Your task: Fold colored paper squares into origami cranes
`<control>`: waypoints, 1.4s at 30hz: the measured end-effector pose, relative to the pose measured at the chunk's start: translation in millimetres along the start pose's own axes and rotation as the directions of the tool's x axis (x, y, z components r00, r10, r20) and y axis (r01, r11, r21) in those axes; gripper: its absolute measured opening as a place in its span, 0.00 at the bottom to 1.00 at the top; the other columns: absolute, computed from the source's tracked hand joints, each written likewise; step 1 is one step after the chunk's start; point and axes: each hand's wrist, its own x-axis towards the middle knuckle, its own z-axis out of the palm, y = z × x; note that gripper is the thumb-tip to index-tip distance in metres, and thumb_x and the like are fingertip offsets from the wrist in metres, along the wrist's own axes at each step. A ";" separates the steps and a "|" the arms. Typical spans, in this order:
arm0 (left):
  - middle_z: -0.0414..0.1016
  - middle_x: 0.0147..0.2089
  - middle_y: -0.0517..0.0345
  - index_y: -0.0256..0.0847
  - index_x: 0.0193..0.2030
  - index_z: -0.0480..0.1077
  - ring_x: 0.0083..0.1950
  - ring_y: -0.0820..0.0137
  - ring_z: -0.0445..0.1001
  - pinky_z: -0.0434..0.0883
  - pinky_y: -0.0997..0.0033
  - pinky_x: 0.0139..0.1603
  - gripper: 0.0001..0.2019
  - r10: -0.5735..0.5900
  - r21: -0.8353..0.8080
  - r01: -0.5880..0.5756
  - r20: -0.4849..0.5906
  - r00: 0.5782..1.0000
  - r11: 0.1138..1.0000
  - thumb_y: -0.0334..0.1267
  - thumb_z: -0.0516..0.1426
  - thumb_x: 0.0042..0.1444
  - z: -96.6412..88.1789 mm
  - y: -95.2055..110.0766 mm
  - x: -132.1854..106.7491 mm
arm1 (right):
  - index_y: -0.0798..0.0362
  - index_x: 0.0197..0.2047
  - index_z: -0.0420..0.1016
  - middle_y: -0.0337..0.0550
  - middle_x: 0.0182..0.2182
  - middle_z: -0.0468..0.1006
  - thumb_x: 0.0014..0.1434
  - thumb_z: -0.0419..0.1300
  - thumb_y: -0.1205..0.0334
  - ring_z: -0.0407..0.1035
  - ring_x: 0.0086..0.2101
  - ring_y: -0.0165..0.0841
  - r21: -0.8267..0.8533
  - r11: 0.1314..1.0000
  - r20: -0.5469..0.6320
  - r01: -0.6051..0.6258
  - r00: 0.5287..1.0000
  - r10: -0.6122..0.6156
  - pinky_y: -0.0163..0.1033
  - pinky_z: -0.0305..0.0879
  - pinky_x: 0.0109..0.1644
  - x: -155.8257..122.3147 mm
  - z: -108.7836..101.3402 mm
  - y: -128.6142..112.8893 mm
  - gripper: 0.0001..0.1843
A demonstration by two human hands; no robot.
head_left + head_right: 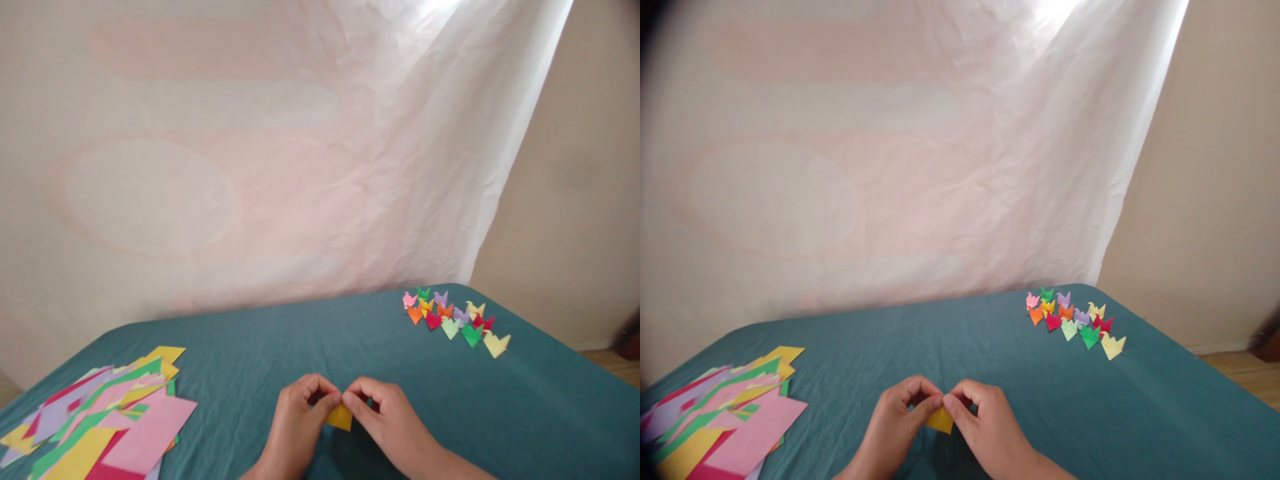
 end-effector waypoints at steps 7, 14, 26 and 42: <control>0.72 0.25 0.59 0.38 0.27 0.73 0.28 0.72 0.68 0.63 0.77 0.29 0.08 -0.037 -0.020 0.038 0.056 0.998 0.999 0.38 0.56 0.51 8.1 1.3 -4.7 | 0.54 0.28 0.73 0.37 0.23 0.73 0.60 0.53 0.59 0.66 0.26 0.29 -0.084 0.996 -0.048 0.018 0.999 -0.022 0.31 0.57 0.31 -0.3 1.1 4.1 0.13; 0.73 0.26 0.59 0.39 0.25 0.71 0.29 0.70 0.69 0.64 0.75 0.32 0.08 0.004 -0.017 -0.006 -0.128 0.992 1.000 0.39 0.57 0.51 -10.6 4.1 3.5 | 0.53 0.27 0.73 0.36 0.23 0.74 0.57 0.57 0.62 0.67 0.26 0.29 -0.067 0.998 -0.096 -0.004 0.995 -0.002 0.31 0.58 0.31 4.2 -4.4 5.0 0.08; 0.72 0.27 0.59 0.37 0.30 0.68 0.28 0.73 0.69 0.67 0.76 0.30 0.09 -0.078 -0.392 0.079 0.018 0.997 0.917 0.42 0.59 0.51 9.2 -5.7 -0.7 | 0.54 0.29 0.74 0.38 0.24 0.76 0.59 0.55 0.55 0.68 0.26 0.30 0.060 0.997 -0.094 -0.040 0.995 0.046 0.30 0.59 0.29 4.0 0.3 6.2 0.13; 0.77 0.29 0.49 0.32 0.31 0.76 0.28 0.70 0.71 0.67 0.74 0.28 0.21 -0.166 -0.474 0.277 0.263 0.950 0.836 0.53 0.62 0.45 6.6 -21.9 7.4 | 0.50 0.33 0.78 0.36 0.26 0.73 0.61 0.56 0.63 0.68 0.28 0.28 -0.069 0.988 -0.112 0.136 0.983 -0.143 0.29 0.60 0.34 4.3 -2.4 12.8 0.09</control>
